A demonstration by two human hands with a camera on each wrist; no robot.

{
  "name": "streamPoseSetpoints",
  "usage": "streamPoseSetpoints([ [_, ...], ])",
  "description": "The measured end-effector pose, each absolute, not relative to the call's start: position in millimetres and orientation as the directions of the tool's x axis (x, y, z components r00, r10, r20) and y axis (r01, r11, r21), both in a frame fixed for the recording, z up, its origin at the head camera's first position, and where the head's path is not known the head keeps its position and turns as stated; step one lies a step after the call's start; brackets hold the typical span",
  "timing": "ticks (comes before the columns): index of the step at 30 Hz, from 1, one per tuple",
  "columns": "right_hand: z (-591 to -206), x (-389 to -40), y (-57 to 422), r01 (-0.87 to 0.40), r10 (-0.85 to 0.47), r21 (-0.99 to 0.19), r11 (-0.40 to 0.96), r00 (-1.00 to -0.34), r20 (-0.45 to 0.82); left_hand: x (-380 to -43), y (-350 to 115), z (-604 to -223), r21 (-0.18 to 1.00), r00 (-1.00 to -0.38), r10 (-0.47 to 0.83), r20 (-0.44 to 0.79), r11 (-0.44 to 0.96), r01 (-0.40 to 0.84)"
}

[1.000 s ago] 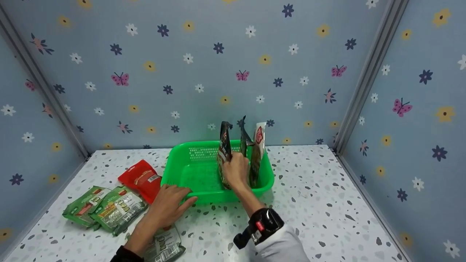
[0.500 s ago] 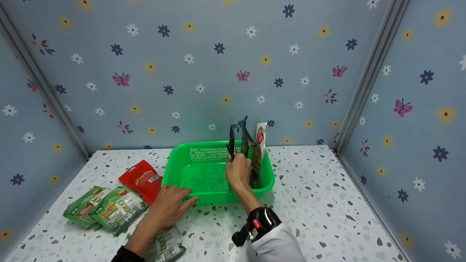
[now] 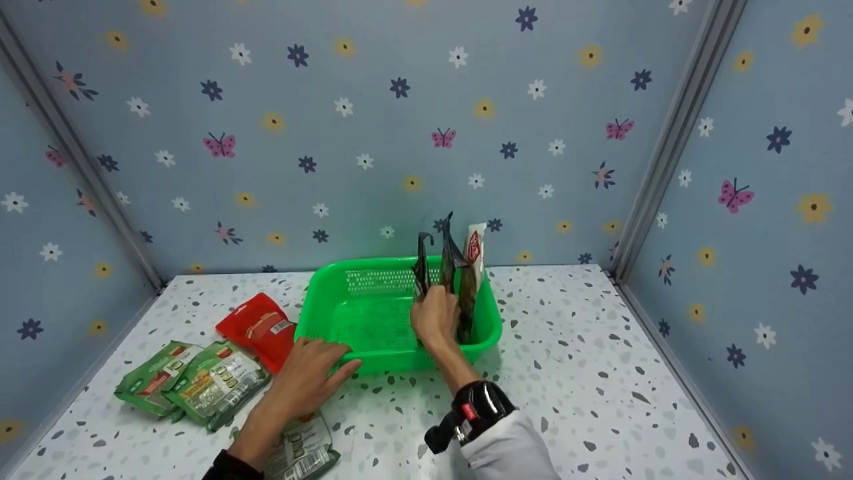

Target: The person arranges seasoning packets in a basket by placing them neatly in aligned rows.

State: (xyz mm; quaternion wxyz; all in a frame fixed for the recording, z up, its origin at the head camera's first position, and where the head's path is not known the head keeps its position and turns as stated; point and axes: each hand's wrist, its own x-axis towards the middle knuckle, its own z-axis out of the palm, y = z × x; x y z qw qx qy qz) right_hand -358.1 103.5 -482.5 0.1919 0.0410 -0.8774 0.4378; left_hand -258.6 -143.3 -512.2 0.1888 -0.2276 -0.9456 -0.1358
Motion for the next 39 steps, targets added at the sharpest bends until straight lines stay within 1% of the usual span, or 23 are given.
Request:
streamPoseSetpoints([
  [6,-474,-351,108,-0.199,-0.001,-0.783,0.59,-0.969,0.245,-259,-143,-512,0.176,-0.83,0.375,0.413,0.861,0.477],
  [9,-474,-352,110,-0.2,-0.059,-0.786,0.585,-0.977,0.205,-259,-143,-512,0.178,-0.833,0.373,0.409,0.863,0.473],
  [11,-479,-358,112,-0.197,-0.08,-0.779,0.595,-0.979,0.187,-260,-143,-512,0.181,-0.835,0.372,0.406,0.863,0.473],
  [14,-481,-364,112,-0.15,-0.084,-0.778,0.61,-0.989,0.125,-259,-143,-512,0.177,-0.834,0.372,0.407,0.864,0.471],
  [16,-490,-373,114,-0.145,-0.097,-0.769,0.623,-0.989,0.109,-259,-142,-512,0.175,-0.835,0.37,0.408,0.866,0.469],
  [17,-488,-372,114,-0.14,-0.102,-0.768,0.626,-0.99,0.097,-259,-142,-512,0.176,-0.835,0.369,0.408,0.866,0.468],
  [18,-493,-375,115,-0.156,-0.111,-0.761,0.629,-0.988,0.11,-259,-142,-512,0.177,-0.836,0.368,0.408,0.866,0.467],
  [21,-482,-364,110,-0.143,-0.11,-0.747,0.65,-0.989,0.094,-259,-142,-512,0.183,-0.837,0.366,0.407,0.865,0.467],
  [23,-484,-365,110,-0.149,-0.115,-0.74,0.656,-0.989,0.098,-258,-142,-512,0.178,-0.831,0.367,0.418,0.864,0.471],
  [24,-487,-368,110,-0.15,-0.114,-0.733,0.664,-0.989,0.099,-258,-142,-512,0.174,-0.828,0.367,0.424,0.864,0.473],
  [25,-484,-367,109,-0.125,-0.104,-0.731,0.671,-0.992,0.074,-258,-142,-512,0.173,-0.825,0.367,0.43,0.863,0.475],
  [28,-499,-382,112,-0.112,-0.101,-0.727,0.678,-0.993,0.059,-259,-142,-513,0.165,-0.816,0.367,0.447,0.863,0.478],
  [31,-500,-383,111,-0.083,-0.088,-0.727,0.681,-0.996,0.031,-260,-142,-514,0.179,-0.821,0.366,0.438,0.859,0.479],
  [39,-506,-386,111,-0.059,-0.092,-0.734,0.677,-0.996,-0.004,-259,-143,-513,0.208,-0.843,0.362,0.399,0.859,0.467],
])
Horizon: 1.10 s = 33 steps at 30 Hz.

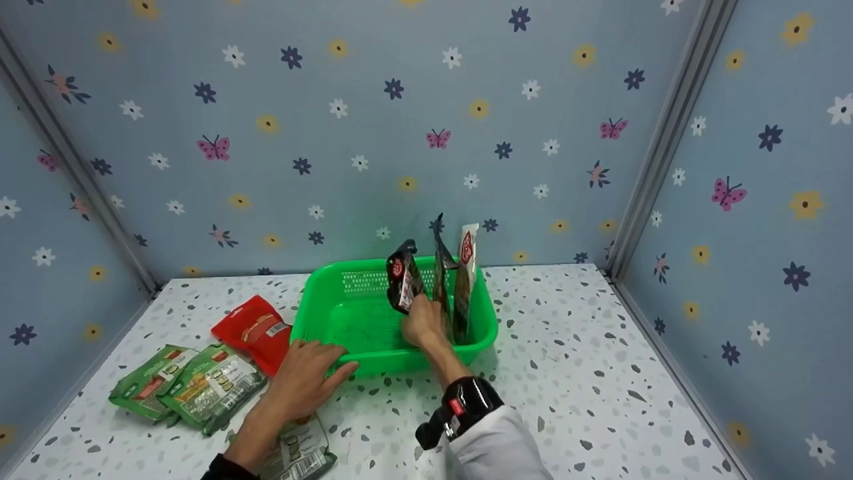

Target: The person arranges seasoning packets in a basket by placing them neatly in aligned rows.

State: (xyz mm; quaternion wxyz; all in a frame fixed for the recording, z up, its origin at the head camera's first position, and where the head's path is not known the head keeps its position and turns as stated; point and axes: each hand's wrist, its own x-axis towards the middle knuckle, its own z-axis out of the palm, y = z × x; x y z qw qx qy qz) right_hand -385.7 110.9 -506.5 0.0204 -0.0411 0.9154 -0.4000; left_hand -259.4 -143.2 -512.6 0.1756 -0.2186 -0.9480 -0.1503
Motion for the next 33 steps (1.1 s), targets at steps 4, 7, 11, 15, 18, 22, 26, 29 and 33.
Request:
streamPoseSetpoints([
  [4,-504,-384,112,-0.055,-0.093,-0.725,0.687,-0.996,-0.012,-260,-143,-513,0.206,-0.84,0.364,0.402,0.858,0.471],
  [7,-504,-383,112,-0.055,-0.092,-0.724,0.688,-0.996,-0.012,-260,-143,-513,0.204,-0.839,0.363,0.404,0.859,0.47],
  [11,-504,-383,112,-0.062,-0.103,-0.729,0.682,-0.995,-0.012,-259,-143,-514,0.196,-0.838,0.362,0.408,0.862,0.467],
  [15,-503,-382,112,-0.069,-0.123,-0.728,0.682,-0.992,-0.021,-259,-143,-513,0.172,-0.82,0.367,0.439,0.862,0.478],
  [18,-501,-382,112,-0.073,-0.128,-0.723,0.687,-0.991,-0.022,-259,-143,-513,0.149,-0.804,0.371,0.465,0.862,0.484],
  [22,-500,-378,111,-0.105,-0.131,-0.708,0.699,-0.991,0.018,-259,-143,-512,0.146,-0.803,0.371,0.466,0.863,0.484],
  [26,-481,-359,106,-0.129,-0.122,-0.687,0.715,-0.991,0.058,-259,-143,-512,0.156,-0.814,0.37,0.448,0.864,0.479],
  [29,-465,-345,102,-0.124,-0.108,-0.676,0.726,-0.992,0.066,-259,-143,-512,0.166,-0.821,0.369,0.435,0.864,0.476],
  [33,-463,-341,103,-0.123,-0.09,-0.683,0.72,-0.992,0.084,-259,-144,-512,0.176,-0.826,0.369,0.426,0.862,0.475],
])
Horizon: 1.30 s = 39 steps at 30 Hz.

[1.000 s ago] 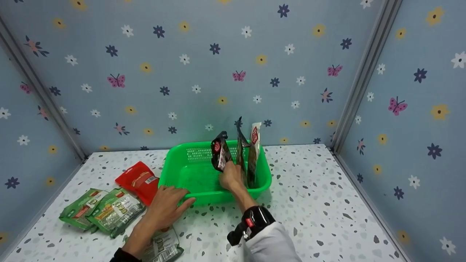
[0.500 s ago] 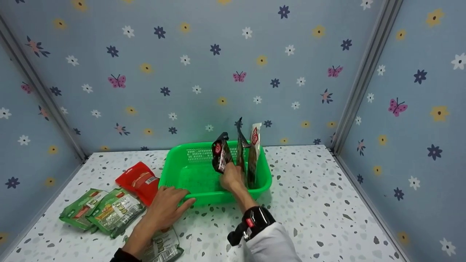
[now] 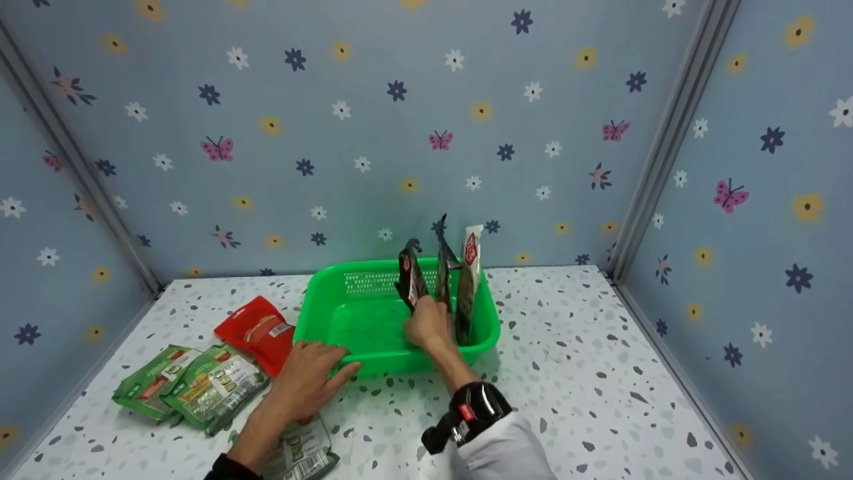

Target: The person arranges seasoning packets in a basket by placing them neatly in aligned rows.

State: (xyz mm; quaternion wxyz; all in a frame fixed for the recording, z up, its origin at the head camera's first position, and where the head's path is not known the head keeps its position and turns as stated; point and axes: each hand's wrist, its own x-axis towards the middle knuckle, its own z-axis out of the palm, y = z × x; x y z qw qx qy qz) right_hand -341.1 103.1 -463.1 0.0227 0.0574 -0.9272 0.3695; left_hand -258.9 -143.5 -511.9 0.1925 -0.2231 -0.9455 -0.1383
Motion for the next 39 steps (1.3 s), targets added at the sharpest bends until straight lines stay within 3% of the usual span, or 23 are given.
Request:
streamPoseSetpoints([
  [14,-460,-339,103,-0.041,0.003,-0.797,0.602,-0.999,0.054,-258,-143,-514,0.152,-0.798,0.371,0.475,0.858,0.49],
  [24,-488,-371,122,-0.093,-0.1,-0.835,0.543,-0.994,0.045,-257,-142,-512,0.16,-0.812,0.37,0.452,0.862,0.482],
  [39,-478,-363,122,-0.013,-0.103,-0.874,0.485,-0.994,-0.042,-258,-142,-513,0.165,-0.817,0.371,0.442,0.861,0.48],
])
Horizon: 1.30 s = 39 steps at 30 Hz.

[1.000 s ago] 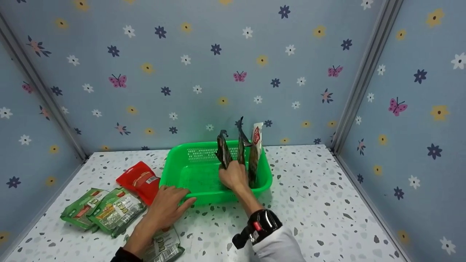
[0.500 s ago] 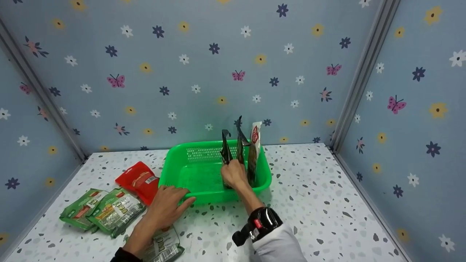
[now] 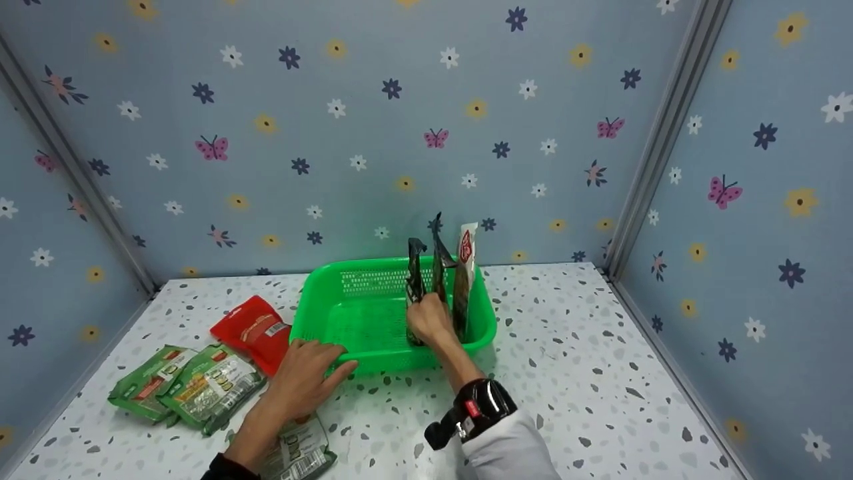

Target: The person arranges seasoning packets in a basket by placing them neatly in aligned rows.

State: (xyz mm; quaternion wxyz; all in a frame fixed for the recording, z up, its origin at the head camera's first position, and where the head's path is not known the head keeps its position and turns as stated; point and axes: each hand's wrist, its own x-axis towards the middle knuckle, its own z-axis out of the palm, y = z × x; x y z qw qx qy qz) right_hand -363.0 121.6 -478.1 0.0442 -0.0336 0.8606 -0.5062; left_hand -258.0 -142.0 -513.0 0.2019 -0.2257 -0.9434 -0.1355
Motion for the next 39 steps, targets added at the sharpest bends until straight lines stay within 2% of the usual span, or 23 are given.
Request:
streamPoseSetpoints([
  [6,-485,-367,126,-0.036,-0.124,-0.897,0.441,-0.992,-0.022,-258,-142,-513,0.161,-0.809,0.37,0.457,0.86,0.484],
  [12,-482,-366,127,0.02,-0.04,-0.898,0.439,-0.998,-0.041,-259,-142,-512,0.156,-0.818,0.369,0.441,0.866,0.475],
  [20,-483,-367,128,0.071,0.007,-0.876,0.477,-0.997,-0.077,-259,-142,-513,0.166,-0.827,0.365,0.427,0.868,0.468],
  [32,-471,-353,122,-0.015,-0.099,-0.864,0.503,-0.994,-0.041,-260,-142,-513,0.179,-0.834,0.36,0.418,0.867,0.464],
  [36,-497,-377,123,-0.033,-0.139,-0.854,0.519,-0.989,-0.046,-259,-142,-514,0.175,-0.815,0.364,0.452,0.859,0.481],
  [39,-516,-396,126,-0.037,-0.173,-0.877,0.478,-0.984,-0.052,-259,-142,-513,0.181,-0.815,0.364,0.451,0.857,0.483],
])
